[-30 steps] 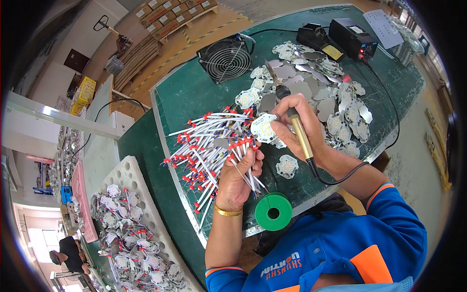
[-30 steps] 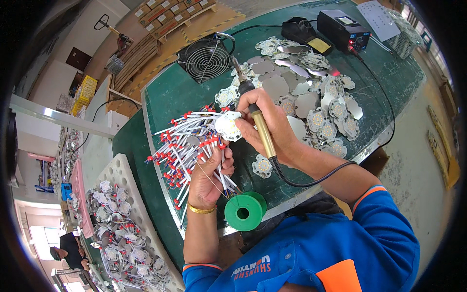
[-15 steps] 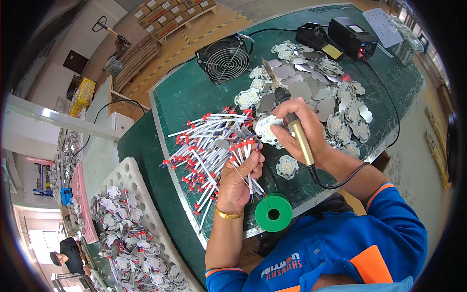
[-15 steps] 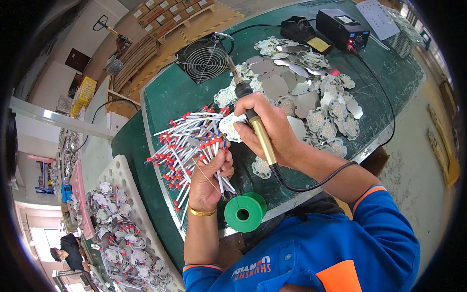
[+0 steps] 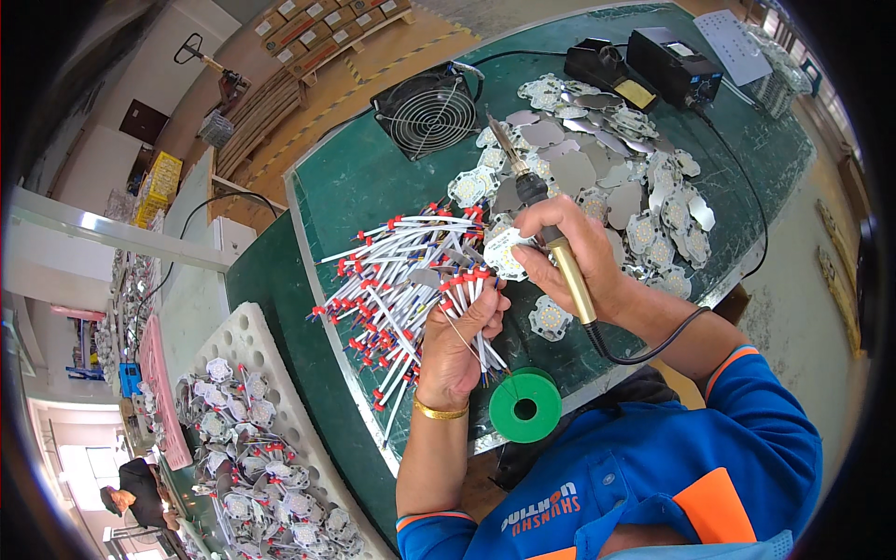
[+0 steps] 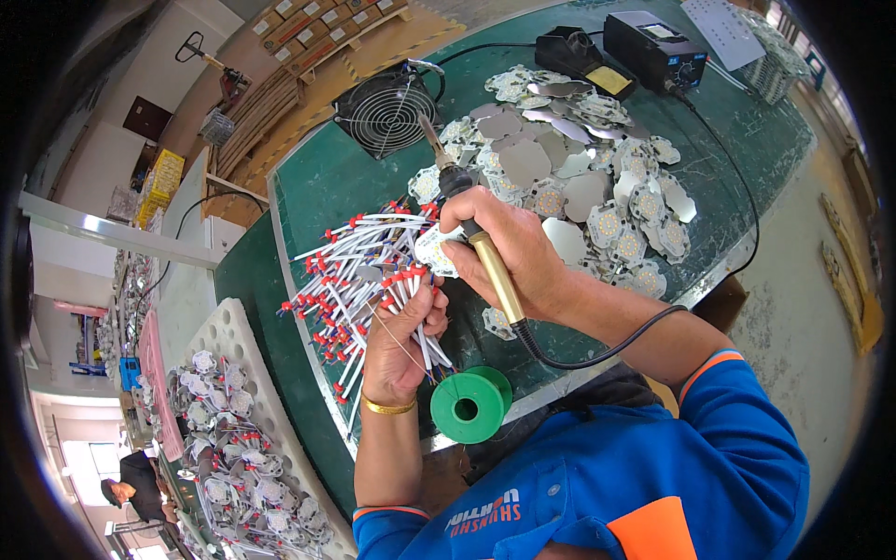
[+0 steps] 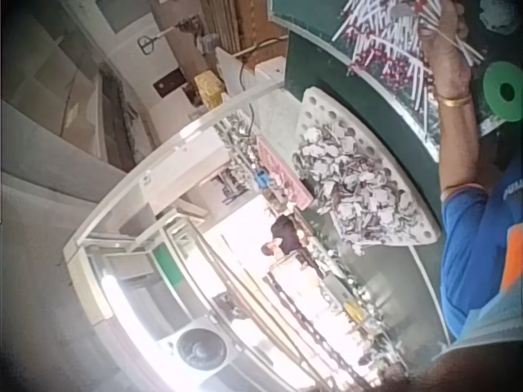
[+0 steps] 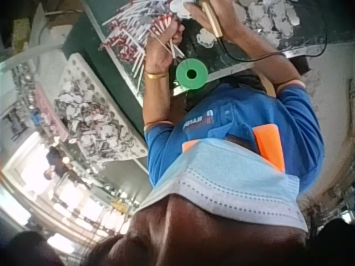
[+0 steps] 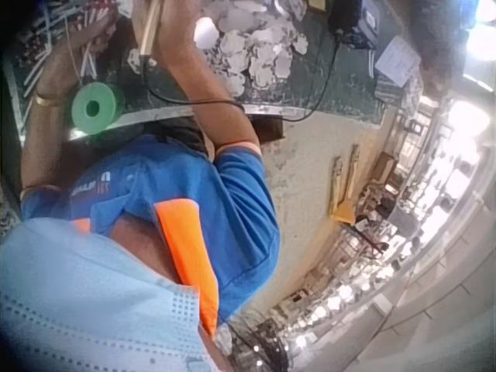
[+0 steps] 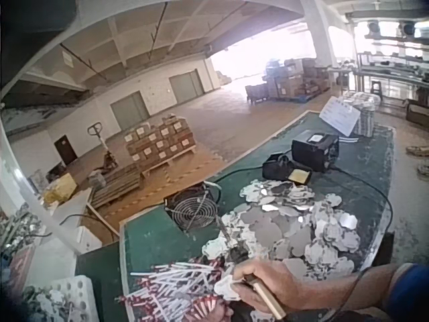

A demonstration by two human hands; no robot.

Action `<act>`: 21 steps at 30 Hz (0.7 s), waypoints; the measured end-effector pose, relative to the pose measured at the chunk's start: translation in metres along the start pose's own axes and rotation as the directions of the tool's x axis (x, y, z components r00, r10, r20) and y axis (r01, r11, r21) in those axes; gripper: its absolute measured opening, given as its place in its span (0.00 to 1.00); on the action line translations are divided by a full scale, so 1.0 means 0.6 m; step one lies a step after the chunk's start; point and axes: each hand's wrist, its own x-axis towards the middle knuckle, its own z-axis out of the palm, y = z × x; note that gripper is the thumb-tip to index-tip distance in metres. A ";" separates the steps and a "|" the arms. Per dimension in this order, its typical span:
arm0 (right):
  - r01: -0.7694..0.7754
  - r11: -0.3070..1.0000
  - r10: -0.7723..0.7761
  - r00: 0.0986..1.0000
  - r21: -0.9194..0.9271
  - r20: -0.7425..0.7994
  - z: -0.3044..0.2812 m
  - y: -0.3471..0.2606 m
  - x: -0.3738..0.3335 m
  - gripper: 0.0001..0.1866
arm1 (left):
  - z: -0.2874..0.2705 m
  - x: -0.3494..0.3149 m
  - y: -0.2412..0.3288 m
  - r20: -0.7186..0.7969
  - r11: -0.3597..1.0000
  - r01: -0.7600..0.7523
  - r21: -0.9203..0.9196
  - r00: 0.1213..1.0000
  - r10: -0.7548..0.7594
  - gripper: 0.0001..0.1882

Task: The person shifts a tray of circuit boards aside, then solders wires onto LED circuit boards using a soldering iron and solder wire.

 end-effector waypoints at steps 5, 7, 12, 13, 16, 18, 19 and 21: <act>0.217 0.976 -0.217 0.976 -0.007 -0.006 0.001 0.006 0.005 0.14 | -0.004 0.000 0.000 -0.018 0.997 -0.037 0.063 0.999 0.038 0.11; 0.290 0.957 -0.289 0.957 0.006 -0.007 0.002 0.006 0.004 0.14 | -0.002 -0.001 0.000 -0.031 0.995 -0.068 0.075 0.997 0.070 0.12; 0.394 0.918 -0.391 0.918 -0.037 0.071 0.000 0.002 0.001 0.15 | -0.002 0.000 -0.006 -0.043 0.990 -0.100 0.096 0.994 0.104 0.12; 0.394 0.918 -0.389 0.917 -0.045 0.090 0.000 0.001 0.001 0.15 | -0.001 -0.001 -0.006 -0.058 0.989 -0.103 0.102 0.992 0.109 0.12; 0.352 0.936 -0.352 0.936 0.001 -0.002 0.003 0.009 0.003 0.15 | 0.001 0.000 -0.008 -0.022 0.990 -0.124 0.068 0.992 0.126 0.13; 0.311 0.950 -0.311 0.950 -0.024 -0.036 -0.004 0.005 0.005 0.15 | 0.002 -0.002 -0.006 -0.011 0.990 -0.111 0.082 0.994 0.112 0.13; 0.271 0.962 -0.274 0.960 -0.043 -0.066 -0.007 0.004 0.005 0.15 | 0.003 -0.002 -0.006 -0.004 0.990 -0.102 0.092 0.995 0.103 0.13; 0.240 0.969 -0.245 0.965 -0.054 -0.091 -0.008 0.003 0.004 0.14 | 0.004 -0.001 -0.004 0.022 0.991 -0.098 0.086 0.995 0.096 0.13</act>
